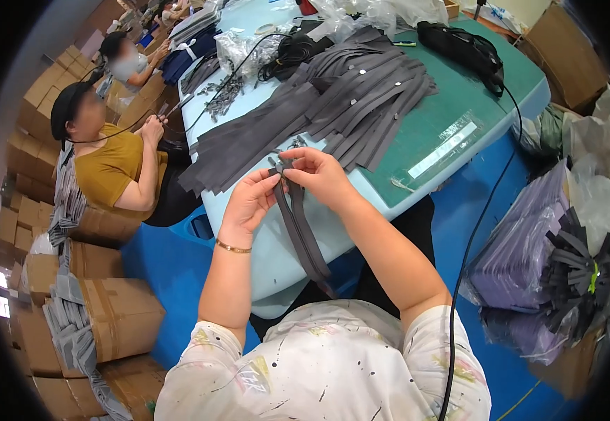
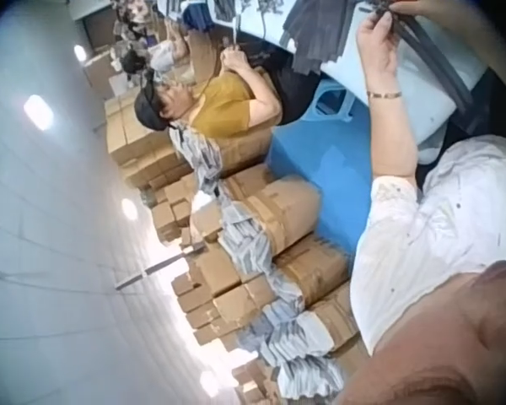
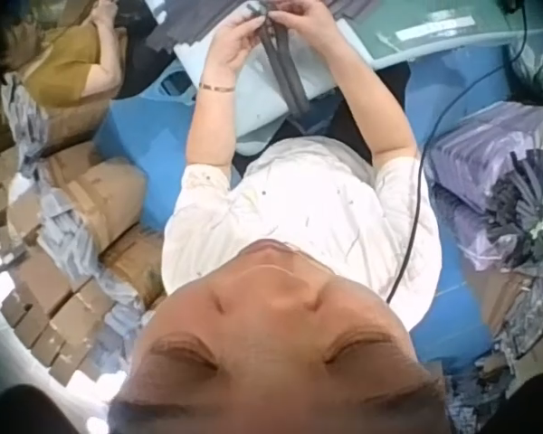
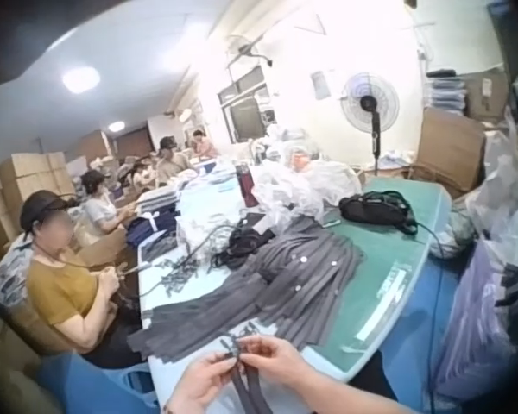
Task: Manually sliding zipper sliders onto zipper tapes at a workshop table.
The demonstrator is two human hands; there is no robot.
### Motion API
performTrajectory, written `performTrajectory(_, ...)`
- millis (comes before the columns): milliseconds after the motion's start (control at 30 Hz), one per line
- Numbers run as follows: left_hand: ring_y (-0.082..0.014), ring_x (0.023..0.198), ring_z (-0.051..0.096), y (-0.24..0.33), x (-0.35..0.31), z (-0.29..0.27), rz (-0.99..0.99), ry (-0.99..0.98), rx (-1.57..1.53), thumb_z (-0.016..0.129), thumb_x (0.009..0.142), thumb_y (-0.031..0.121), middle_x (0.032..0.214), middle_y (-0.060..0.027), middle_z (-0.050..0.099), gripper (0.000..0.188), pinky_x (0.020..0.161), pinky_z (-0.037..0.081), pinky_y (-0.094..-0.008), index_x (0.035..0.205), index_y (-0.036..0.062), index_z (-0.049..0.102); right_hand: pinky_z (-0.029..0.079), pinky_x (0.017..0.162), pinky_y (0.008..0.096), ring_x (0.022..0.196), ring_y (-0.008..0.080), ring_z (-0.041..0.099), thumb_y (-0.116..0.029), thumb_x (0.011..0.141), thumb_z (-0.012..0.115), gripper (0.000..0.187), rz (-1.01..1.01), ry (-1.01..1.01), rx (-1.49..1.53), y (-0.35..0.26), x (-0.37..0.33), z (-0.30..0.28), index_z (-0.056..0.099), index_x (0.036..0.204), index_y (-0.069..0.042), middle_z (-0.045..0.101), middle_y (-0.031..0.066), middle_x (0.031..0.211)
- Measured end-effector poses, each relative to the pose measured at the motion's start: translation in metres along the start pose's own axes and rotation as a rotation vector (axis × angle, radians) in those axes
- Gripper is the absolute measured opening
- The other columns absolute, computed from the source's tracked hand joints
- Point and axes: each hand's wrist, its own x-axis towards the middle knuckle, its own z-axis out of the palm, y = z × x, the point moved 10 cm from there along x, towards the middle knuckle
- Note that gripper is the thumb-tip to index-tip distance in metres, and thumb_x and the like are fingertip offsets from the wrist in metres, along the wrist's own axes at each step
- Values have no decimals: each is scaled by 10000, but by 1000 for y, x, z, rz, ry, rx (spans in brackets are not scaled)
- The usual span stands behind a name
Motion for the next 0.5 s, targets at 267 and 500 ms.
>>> performTrajectory(267,-140,762,617,9,-4,-6,72,31,103,612,820,44,874,-76,634,160,728,516,-270,960,-31,592,465,736,204,816,66,579,-14,827,592,263,-2,-34,-113,7,3,3,613,1089,-21,633,19,919)
performTrajectory(500,-145,767,619,11,-2,-6,112,70,178,600,837,55,871,-74,629,141,718,520,-272,955,-21,592,469,729,206,812,72,586,-20,825,594,258,-26,-21,-135,5,5,0,616,1082,-17,638,28,908)
